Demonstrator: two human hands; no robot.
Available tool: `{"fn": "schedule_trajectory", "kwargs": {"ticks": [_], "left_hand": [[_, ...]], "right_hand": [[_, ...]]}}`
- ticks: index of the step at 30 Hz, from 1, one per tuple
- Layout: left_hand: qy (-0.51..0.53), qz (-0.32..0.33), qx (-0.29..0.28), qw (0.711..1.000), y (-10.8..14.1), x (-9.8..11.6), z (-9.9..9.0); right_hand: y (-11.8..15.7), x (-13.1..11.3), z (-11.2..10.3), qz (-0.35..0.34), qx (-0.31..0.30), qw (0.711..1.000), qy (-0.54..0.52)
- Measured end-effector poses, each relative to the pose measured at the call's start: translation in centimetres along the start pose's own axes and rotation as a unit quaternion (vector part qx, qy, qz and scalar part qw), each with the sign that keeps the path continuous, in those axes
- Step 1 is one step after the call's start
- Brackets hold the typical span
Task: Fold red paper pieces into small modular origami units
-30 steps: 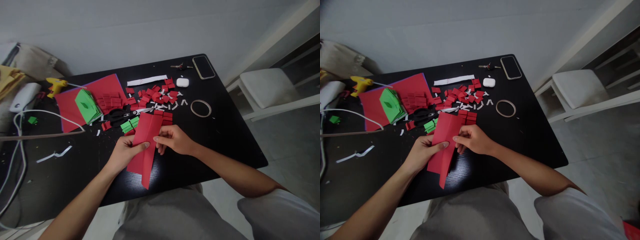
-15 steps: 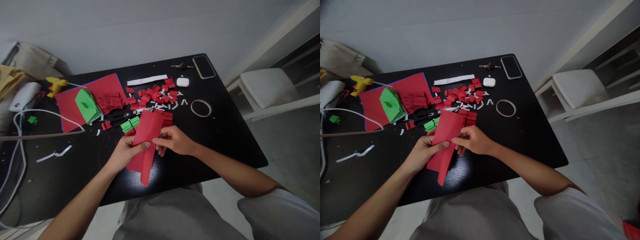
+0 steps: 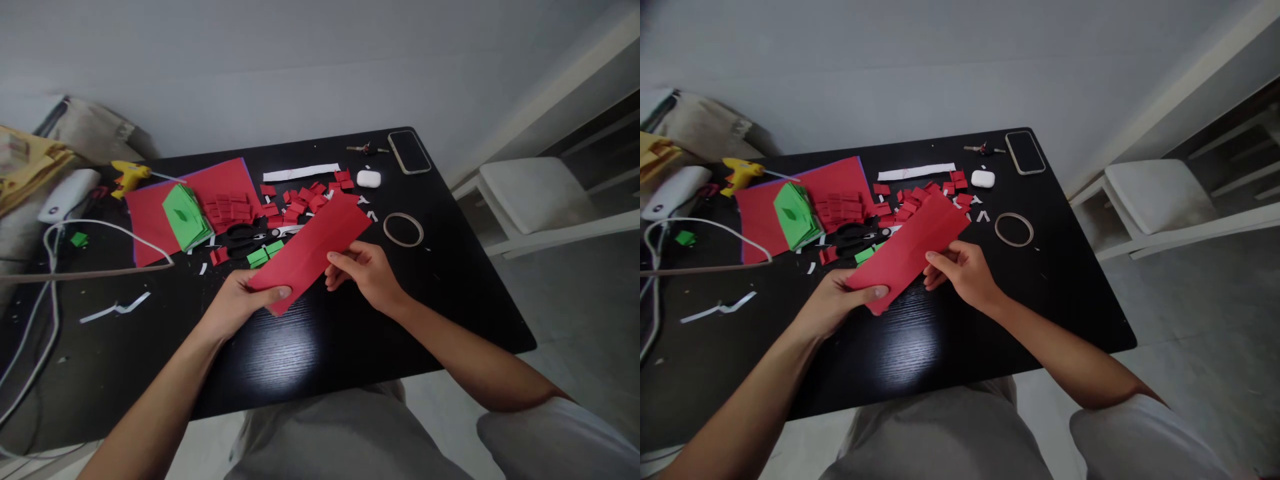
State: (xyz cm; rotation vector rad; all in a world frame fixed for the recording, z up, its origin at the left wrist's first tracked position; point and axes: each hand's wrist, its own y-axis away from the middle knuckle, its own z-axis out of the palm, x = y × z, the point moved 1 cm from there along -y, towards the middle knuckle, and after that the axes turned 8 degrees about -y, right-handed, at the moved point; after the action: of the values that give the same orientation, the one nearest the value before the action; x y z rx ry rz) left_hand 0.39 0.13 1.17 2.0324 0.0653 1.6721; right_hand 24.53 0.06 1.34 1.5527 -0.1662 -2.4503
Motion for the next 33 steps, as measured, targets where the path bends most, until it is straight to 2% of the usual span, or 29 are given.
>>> {"fn": "schedule_trajectory", "kwargs": {"ticks": [2,5,7,9,10,13,15,17,19,23,29,33], "left_hand": [[0.042,0.022,0.045,0.998,-0.1,0.4,-0.5],[0.129,0.069,0.116,0.982,-0.2,1.1,-0.7],[0.19,0.093,0.157,0.965,-0.1,1.5,-0.8],[0.234,0.099,0.17,0.952,-0.1,1.7,-0.8],[0.248,0.097,0.163,0.95,0.0,1.8,-0.9],[0.247,0.078,0.088,0.962,0.0,1.6,-0.8],[0.199,0.051,0.006,0.979,0.1,1.2,-0.4],[0.123,0.028,-0.067,0.99,0.2,0.7,0.3],[0.057,0.027,-0.103,0.993,0.3,0.3,1.2],[0.025,0.056,-0.089,0.994,0.4,0.2,2.7],[0.001,0.115,-0.006,0.993,1.0,0.6,2.9],[-0.017,0.116,-0.018,0.993,1.2,0.6,3.0]], "right_hand": [[0.2,0.1,0.1,-0.013,-0.001,1.0,-0.016],[0.7,0.4,0.3,-0.005,-0.037,0.999,-0.01],[1.0,0.6,0.4,0.045,-0.121,0.991,0.026],[1.0,0.8,0.5,0.082,-0.189,0.978,0.036],[1.0,0.9,0.4,0.106,-0.202,0.973,0.031],[0.5,1.2,0.2,0.137,-0.143,0.98,-0.026],[0.3,1.6,0.3,0.155,-0.121,0.979,-0.048],[0.6,2.0,0.7,0.19,-0.133,0.97,-0.07],[1.1,2.3,1.1,0.185,-0.144,0.971,-0.05],[1.9,2.5,1.7,0.132,-0.111,0.985,0.025],[1.8,2.4,1.5,0.119,-0.093,0.988,0.013],[1.6,2.1,1.4,0.091,-0.07,0.993,0.015]]}}
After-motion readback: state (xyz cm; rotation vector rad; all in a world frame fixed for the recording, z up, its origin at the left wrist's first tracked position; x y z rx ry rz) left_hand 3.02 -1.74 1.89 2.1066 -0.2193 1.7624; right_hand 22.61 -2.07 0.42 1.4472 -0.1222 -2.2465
